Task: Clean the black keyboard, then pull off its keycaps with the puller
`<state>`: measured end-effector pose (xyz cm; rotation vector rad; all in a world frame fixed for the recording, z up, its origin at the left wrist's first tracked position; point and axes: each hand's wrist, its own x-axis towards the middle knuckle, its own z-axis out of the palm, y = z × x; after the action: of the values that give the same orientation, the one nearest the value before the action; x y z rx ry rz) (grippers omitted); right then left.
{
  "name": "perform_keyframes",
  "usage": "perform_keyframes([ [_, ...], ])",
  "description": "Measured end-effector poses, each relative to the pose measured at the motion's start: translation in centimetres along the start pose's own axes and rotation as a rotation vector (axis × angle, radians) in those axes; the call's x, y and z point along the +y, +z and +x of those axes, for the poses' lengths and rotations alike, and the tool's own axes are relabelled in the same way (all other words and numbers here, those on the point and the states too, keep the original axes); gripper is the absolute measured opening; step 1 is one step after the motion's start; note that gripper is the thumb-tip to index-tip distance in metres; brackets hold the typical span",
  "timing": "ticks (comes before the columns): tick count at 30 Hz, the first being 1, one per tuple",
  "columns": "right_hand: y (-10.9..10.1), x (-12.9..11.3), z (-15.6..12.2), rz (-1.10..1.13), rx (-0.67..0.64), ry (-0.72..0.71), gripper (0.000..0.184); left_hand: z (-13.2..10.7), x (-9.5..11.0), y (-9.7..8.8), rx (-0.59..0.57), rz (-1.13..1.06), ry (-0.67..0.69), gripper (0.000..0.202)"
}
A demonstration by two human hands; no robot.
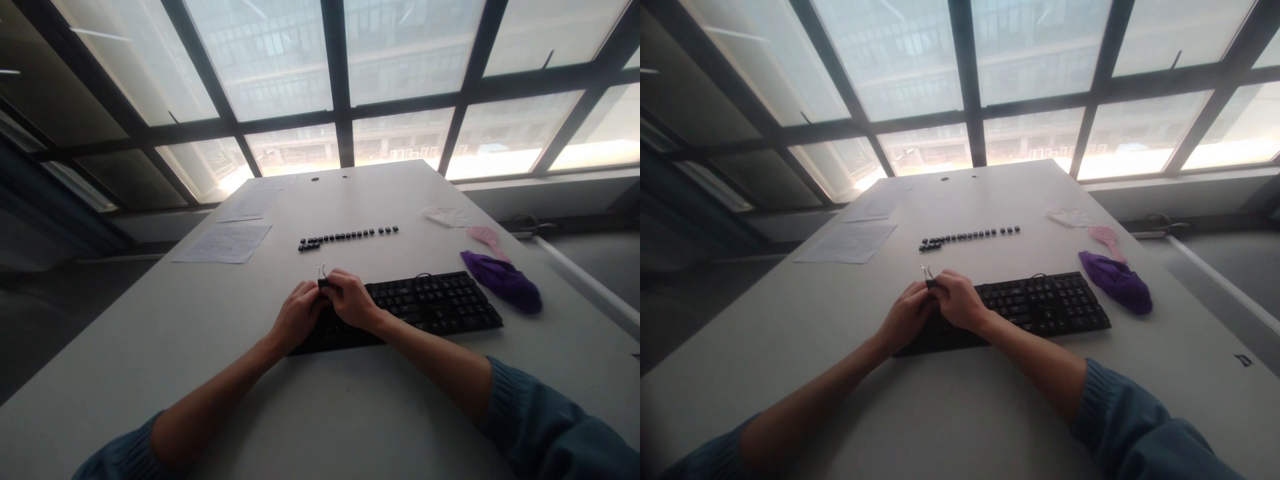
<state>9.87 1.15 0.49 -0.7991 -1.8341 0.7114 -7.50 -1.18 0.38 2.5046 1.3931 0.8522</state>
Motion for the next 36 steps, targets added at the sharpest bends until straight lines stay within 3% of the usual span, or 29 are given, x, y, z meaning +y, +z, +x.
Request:
perform_keyframes([
  [7,0.1,-0.1,0.0,-0.09,0.002,0.045,0.02,-0.4,-0.3,0.2,0.067,-0.018,-0.057,0.008],
  [11,0.2,0.1,0.1,-0.067,0.038,0.115,0.018,-0.6,-0.7,0.4,0.118,-0.051,-0.121,0.027],
  [18,0.4,1.1,0.4,-0.031,0.141,0.209,0.019,-0.3,0.0,-0.2,0.098,0.011,0.05,0.014],
  [21,0.5,1.1,0.5,0.023,0.155,0.239,0.017,0.4,0.0,-1.0,0.153,-0.033,0.021,0.01],
  [24,0.5,1.2,0.5,0.092,0.145,0.26,0.013,2.1,-1.4,-1.7,0.187,-0.123,-0.043,0.011],
  [27,0.5,1.2,0.6,0.105,0.133,0.253,0.013,5.2,-4.1,-1.4,0.233,-0.094,-0.068,0.017],
  [32,0.5,1.3,0.5,0.104,0.136,0.262,0.014,10.6,-8.5,0.6,0.225,0.115,-0.016,0.01],
  [36,0.5,1.3,0.5,0.108,0.124,0.267,0.013,12.9,-10.6,2.3,0.197,0.187,-0.026,0.007],
])
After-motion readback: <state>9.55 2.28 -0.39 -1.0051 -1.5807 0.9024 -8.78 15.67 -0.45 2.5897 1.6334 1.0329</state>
